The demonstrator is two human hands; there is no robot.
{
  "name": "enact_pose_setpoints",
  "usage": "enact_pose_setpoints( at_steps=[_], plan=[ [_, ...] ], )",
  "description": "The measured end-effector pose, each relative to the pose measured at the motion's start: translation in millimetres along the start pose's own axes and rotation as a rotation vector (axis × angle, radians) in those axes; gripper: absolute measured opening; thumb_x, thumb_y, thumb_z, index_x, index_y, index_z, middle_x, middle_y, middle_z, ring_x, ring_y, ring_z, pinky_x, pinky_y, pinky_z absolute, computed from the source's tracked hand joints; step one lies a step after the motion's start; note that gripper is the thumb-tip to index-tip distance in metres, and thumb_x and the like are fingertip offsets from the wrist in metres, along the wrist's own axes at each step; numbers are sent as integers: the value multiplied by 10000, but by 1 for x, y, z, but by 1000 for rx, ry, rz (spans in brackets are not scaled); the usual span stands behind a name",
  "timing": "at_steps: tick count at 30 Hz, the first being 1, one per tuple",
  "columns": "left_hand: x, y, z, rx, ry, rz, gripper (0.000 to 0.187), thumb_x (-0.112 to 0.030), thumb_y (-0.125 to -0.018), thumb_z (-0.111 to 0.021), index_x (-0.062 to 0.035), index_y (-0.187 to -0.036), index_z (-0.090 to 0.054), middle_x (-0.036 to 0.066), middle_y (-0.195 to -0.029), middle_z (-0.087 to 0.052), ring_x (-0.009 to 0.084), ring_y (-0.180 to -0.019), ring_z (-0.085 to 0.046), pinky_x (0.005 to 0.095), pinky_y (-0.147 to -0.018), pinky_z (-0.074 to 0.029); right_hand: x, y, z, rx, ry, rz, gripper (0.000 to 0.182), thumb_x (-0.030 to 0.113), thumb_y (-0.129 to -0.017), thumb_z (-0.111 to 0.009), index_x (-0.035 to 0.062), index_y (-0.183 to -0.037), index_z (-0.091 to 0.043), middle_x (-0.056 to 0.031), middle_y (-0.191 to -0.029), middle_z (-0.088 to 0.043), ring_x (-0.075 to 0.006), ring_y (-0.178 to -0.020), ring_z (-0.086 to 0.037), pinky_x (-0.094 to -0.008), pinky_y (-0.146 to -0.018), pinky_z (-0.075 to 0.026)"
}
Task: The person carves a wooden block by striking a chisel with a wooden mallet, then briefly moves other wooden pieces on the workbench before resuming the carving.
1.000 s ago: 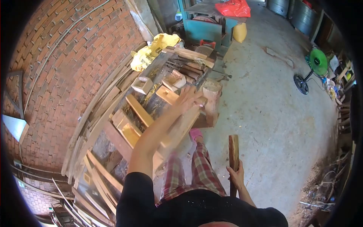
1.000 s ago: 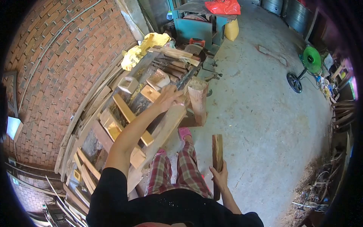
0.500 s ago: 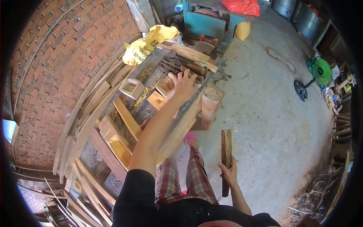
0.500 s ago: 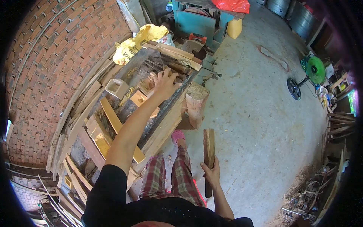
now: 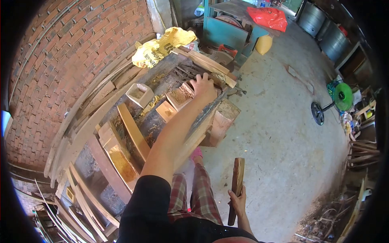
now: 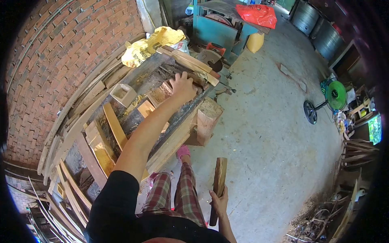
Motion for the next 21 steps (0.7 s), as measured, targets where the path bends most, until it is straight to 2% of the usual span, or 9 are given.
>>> enact_pose_setpoints(
  at_steps=[2,3,4,7,9,16,18,19,21],
  plan=[
    [13,-1,-16,146,196,86,482,-413,-788,-670,-206,-1223,-672,124,-1272,-477,362,-1239,-403,620,-1024,-288,3,1,2,-20,11,-20,690,189,-822,-749,64,-1397,-388,-83,-899,-592,-125,-503,-536,-261,-415,-472],
    [14,-2,-19,229,212,76,549,-408,-765,-658,-256,-1292,-629,140,-1313,-454,403,-1278,-376,624,-1070,-250,5,-1,2,-25,3,-7,703,203,-824,-755,75,-1404,-380,-57,-813,-558,-123,-504,-529,-266,-412,-480],
    [14,-2,-16,226,216,80,549,-408,-765,-658,-256,-1292,-629,140,-1313,-454,403,-1278,-376,624,-1070,-250,6,-3,2,-30,-5,4,717,217,-825,-761,86,-1412,-371,-30,-727,-524,-120,-504,-521,-272,-409,-488],
    [8,-6,-15,286,297,84,476,-309,-760,-632,-199,-1221,-682,167,-1394,-412,441,-1312,-343,646,-1079,-219,12,-9,-1,-24,-18,7,703,222,-828,-757,84,-1402,-375,-26,-726,-521,-117,-499,-519,-271,-407,-486],
    [7,-9,-21,396,216,100,492,-306,-744,-629,-213,-1225,-682,137,-1406,-408,426,-1303,-354,630,-1060,-242,21,-11,-6,-23,-17,9,695,200,-829,-753,79,-1400,-376,-32,-761,-535,-115,-489,-512,-265,-407,-470],
    [4,-15,-31,421,127,19,488,-314,-776,-648,-277,-1263,-641,55,-1359,-471,357,-1285,-388,584,-997,-325,31,-15,-14,-24,-5,39,638,174,-837,-748,62,-1369,-414,-41,-839,-568,-112,-595,-544,-258,-468,-480],
    [3,-20,-35,374,100,29,410,-255,-799,-660,-266,-1208,-657,37,-1265,-552,306,-1221,-475,568,-950,-346,31,-12,-17,1,-28,54,635,168,-838,-745,54,-1368,-413,-47,-878,-579,-111,-614,-550,-260,-480,-484],
    [3,-24,-43,375,108,28,410,-255,-799,-660,-266,-1208,-657,37,-1265,-552,306,-1221,-475,568,-950,-346,29,-14,-18,-5,-34,79,672,167,-831,-751,73,-1390,-390,-33,-786,-534,-114,-539,-518,-269,-436,-481],
    [-4,-28,-48,366,104,-70,343,-202,-812,-662,-227,-1154,-644,13,-1145,-615,273,-1121,-559,543,-899,-358,27,-11,-17,-12,-15,55,673,166,-830,-752,73,-1391,-391,-31,-784,-534,-114,-543,-520,-268,-436,-479]
  ],
)
Point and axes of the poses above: each hand's wrist, its own y-axis away from the middle knuckle, its own z-axis out of the back of the hand, x = y × z, the point moved 8 cm from there along -y, towards the middle knuckle
